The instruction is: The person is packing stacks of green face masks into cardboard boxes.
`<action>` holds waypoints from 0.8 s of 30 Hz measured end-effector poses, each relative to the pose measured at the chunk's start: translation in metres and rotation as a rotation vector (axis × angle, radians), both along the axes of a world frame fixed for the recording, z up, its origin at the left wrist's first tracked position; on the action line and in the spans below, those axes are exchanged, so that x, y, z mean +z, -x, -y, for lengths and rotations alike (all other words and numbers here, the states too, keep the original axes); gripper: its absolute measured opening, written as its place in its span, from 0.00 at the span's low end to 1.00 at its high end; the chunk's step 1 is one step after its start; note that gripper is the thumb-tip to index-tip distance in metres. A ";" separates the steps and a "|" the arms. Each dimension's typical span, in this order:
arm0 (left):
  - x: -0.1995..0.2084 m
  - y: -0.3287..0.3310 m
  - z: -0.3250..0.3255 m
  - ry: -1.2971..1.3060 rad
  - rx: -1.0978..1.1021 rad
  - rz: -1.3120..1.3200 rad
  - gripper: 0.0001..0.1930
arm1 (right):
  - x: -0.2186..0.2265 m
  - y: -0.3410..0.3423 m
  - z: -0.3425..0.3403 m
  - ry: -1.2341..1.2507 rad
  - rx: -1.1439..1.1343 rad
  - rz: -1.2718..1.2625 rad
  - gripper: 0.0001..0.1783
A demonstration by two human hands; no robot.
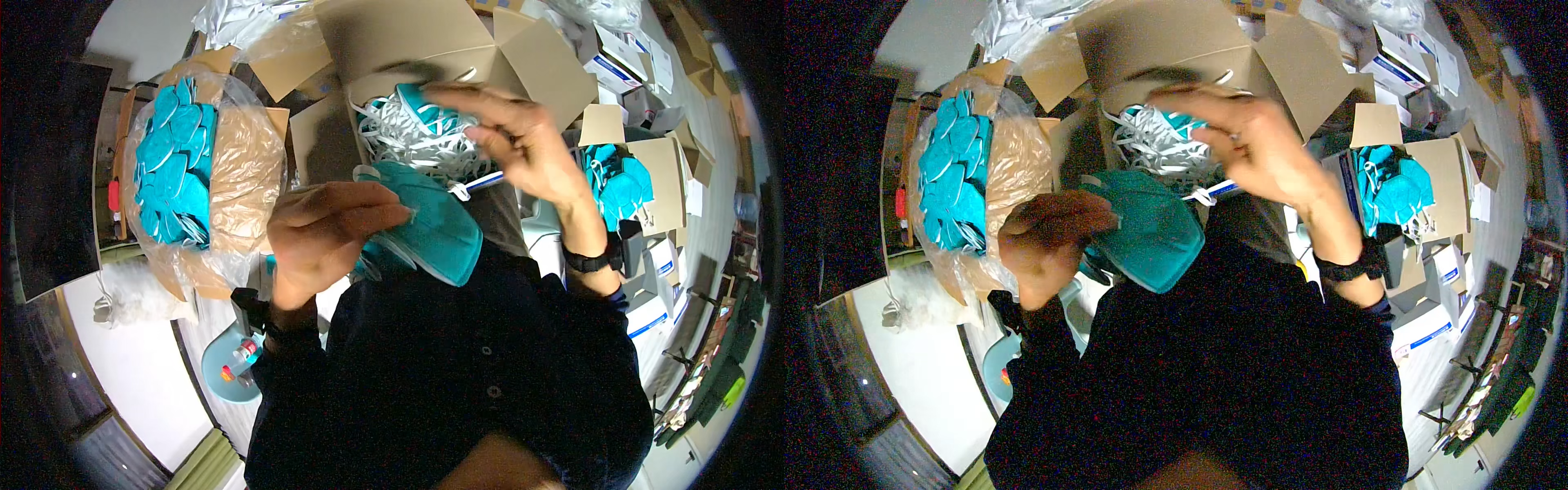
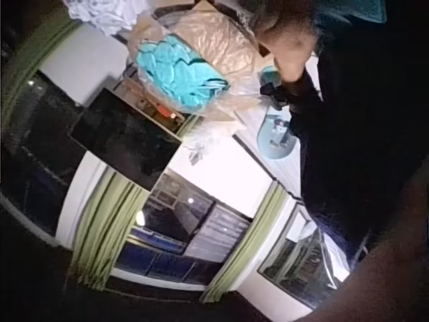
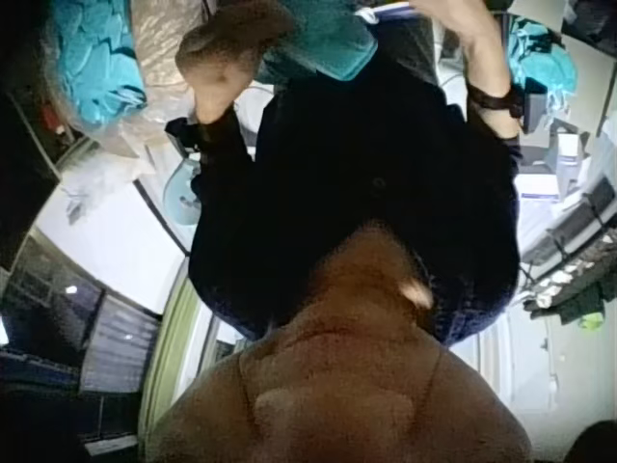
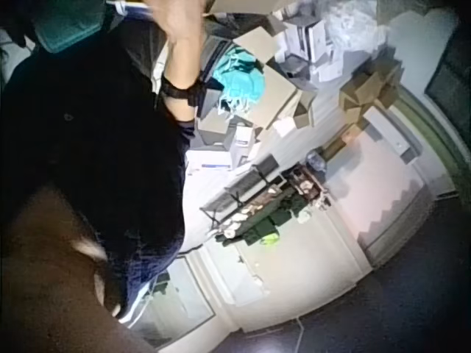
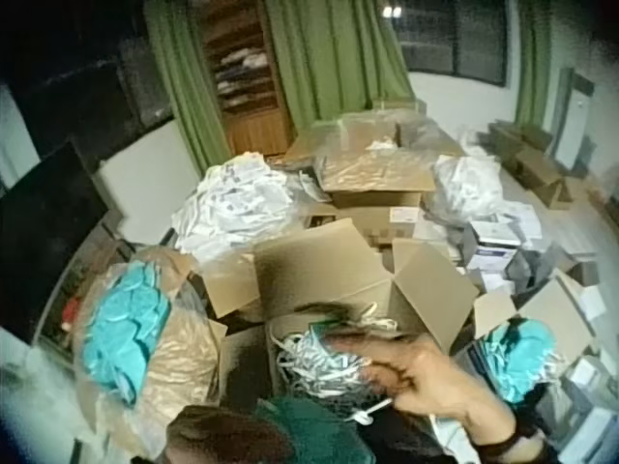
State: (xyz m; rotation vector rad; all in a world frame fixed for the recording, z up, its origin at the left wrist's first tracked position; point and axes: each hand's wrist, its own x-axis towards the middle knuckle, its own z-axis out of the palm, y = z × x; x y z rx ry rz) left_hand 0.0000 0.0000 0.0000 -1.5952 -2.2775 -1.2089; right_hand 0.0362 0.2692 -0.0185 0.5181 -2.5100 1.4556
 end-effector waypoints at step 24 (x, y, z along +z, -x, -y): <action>-0.022 0.004 -0.017 -0.647 0.489 0.609 0.06 | -0.016 -0.001 0.030 0.171 0.029 -0.263 0.04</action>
